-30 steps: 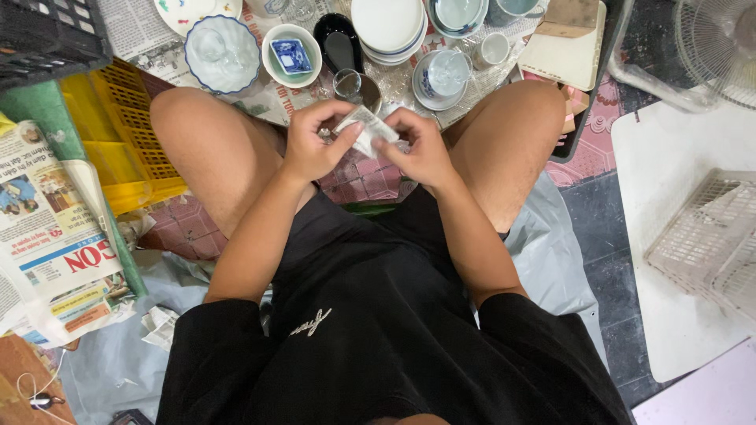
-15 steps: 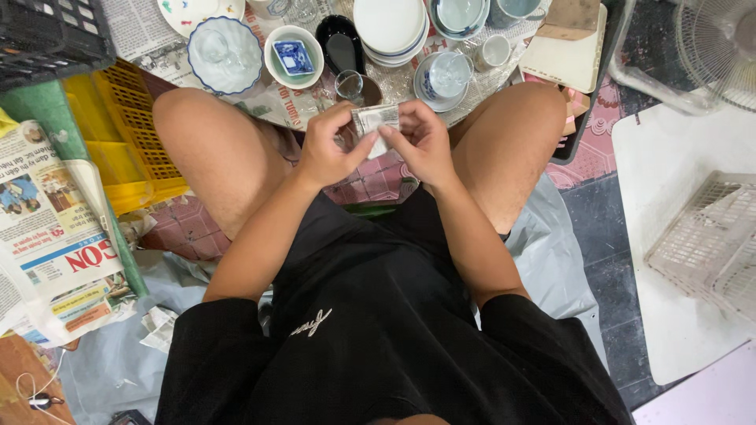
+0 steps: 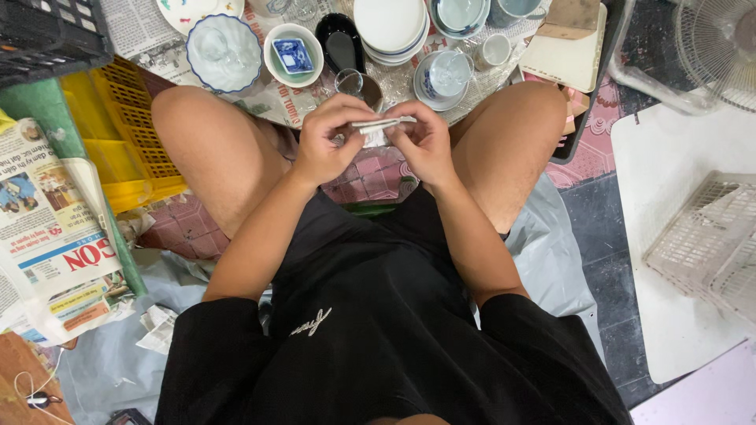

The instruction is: The person sits on the floor and wraps various ceramic dishes, including bowls, plates, and cups, with newspaper. They fold the newspaper around each item and place the wrapped items on a nearby table.

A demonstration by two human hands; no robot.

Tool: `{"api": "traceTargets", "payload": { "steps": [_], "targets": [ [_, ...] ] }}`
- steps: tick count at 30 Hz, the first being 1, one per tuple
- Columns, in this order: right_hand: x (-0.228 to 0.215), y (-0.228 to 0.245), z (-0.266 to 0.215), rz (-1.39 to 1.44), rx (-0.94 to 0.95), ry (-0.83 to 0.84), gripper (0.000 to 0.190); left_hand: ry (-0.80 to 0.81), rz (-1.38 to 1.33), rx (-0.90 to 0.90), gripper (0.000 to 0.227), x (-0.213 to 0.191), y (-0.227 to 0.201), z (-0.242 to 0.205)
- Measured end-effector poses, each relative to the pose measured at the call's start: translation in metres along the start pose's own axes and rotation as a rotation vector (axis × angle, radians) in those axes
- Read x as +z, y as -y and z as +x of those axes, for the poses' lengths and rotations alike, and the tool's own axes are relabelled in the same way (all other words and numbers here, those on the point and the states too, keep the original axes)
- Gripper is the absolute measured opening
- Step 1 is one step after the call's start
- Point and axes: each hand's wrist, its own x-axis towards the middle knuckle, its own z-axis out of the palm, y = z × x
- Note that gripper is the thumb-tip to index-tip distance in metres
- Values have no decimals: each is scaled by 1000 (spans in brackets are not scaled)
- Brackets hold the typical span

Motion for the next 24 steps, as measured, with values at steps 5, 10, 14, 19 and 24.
{"api": "traceTargets", "payload": {
  "steps": [5, 10, 14, 19, 24],
  "targets": [
    [1, 5, 4, 13, 28, 97, 30, 7, 24, 89, 40, 1, 8, -4],
    [-1, 21, -1, 68, 25, 190, 37, 20, 86, 104, 40, -3, 11, -7],
    [6, 22, 1, 62, 2, 194, 40, 31, 199, 197, 39, -5, 8, -5],
    [10, 25, 0, 137, -12, 141, 42, 25, 163, 211, 39, -7, -7, 1],
    [9, 18, -1, 43, -111, 69, 41, 46, 99, 165, 42, -13, -20, 6]
  ]
}}
